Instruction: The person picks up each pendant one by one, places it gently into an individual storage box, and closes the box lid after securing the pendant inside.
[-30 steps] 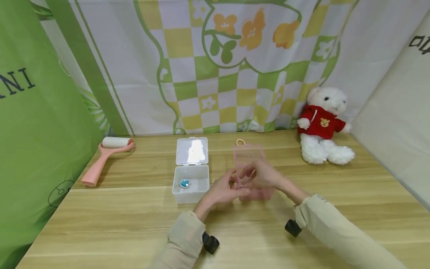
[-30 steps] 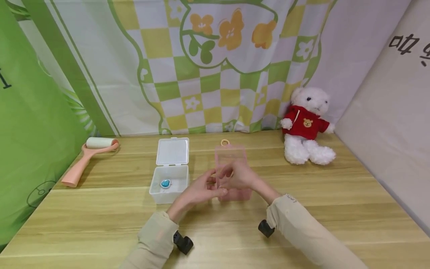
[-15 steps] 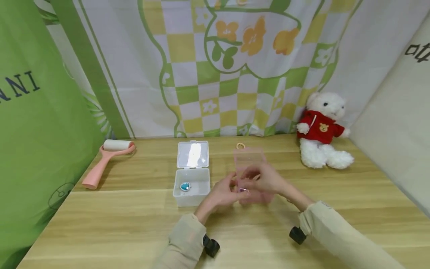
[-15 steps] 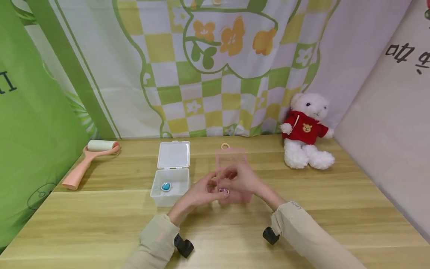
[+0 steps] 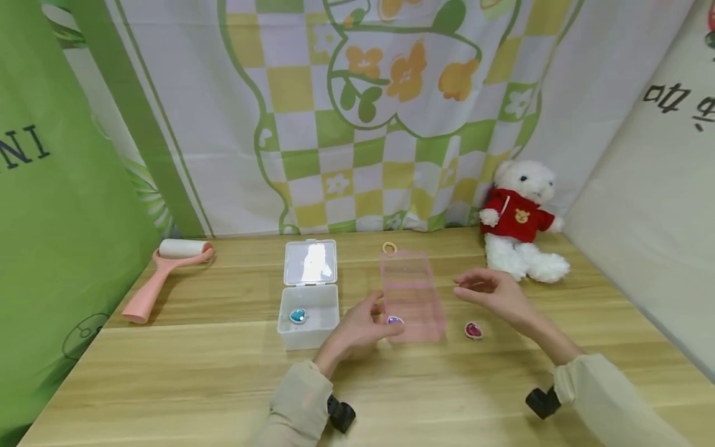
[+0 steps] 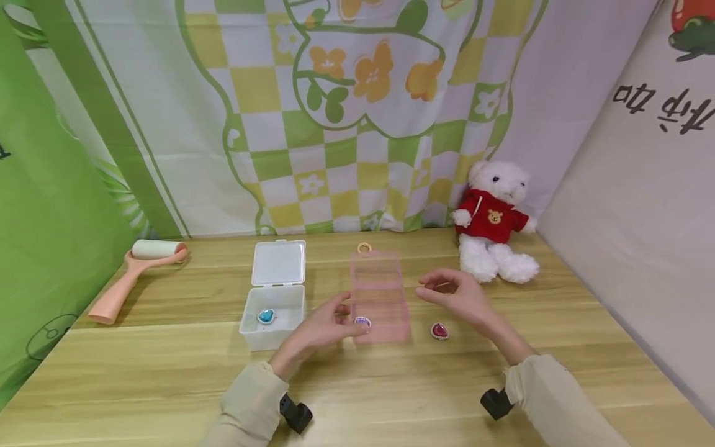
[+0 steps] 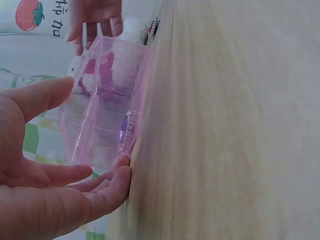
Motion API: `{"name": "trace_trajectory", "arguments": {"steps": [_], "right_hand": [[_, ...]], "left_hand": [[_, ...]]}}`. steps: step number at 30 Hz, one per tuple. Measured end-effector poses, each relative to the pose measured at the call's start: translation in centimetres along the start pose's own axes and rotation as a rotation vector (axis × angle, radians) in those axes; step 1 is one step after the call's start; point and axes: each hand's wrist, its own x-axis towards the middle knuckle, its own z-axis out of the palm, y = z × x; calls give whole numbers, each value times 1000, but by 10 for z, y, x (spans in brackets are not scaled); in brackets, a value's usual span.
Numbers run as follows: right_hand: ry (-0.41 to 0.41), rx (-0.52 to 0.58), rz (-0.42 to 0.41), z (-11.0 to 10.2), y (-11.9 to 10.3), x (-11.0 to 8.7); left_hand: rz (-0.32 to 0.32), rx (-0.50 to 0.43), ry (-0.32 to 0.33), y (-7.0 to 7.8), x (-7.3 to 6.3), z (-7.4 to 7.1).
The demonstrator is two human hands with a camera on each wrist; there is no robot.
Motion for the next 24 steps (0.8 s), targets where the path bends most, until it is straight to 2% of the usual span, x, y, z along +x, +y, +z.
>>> {"name": "trace_trajectory", "arguments": {"steps": [3, 5, 8, 11, 17, 21, 24], "right_hand": [[15, 24, 34, -10, 15, -7], [-6, 55, 68, -16, 28, -11], [-101, 103, 132, -23, 48, -17], [-185, 166, 160, -26, 63, -21], [-240, 203, 118, -26, 74, -22], [-247, 156, 109, -26, 73, -22], [-241, 82, 86, -24, 72, -23]], "left_hand": [[-2, -1, 0, 0, 1, -1], [-1, 4, 2, 0, 1, -1], [-5, 10, 3, 2, 0, 0], [-7, 12, 0, 2, -1, 1], [-20, 6, -2, 2, -1, 1], [-16, 5, -2, 2, -1, 0], [-17, 2, -2, 1, 0, 1]]}}
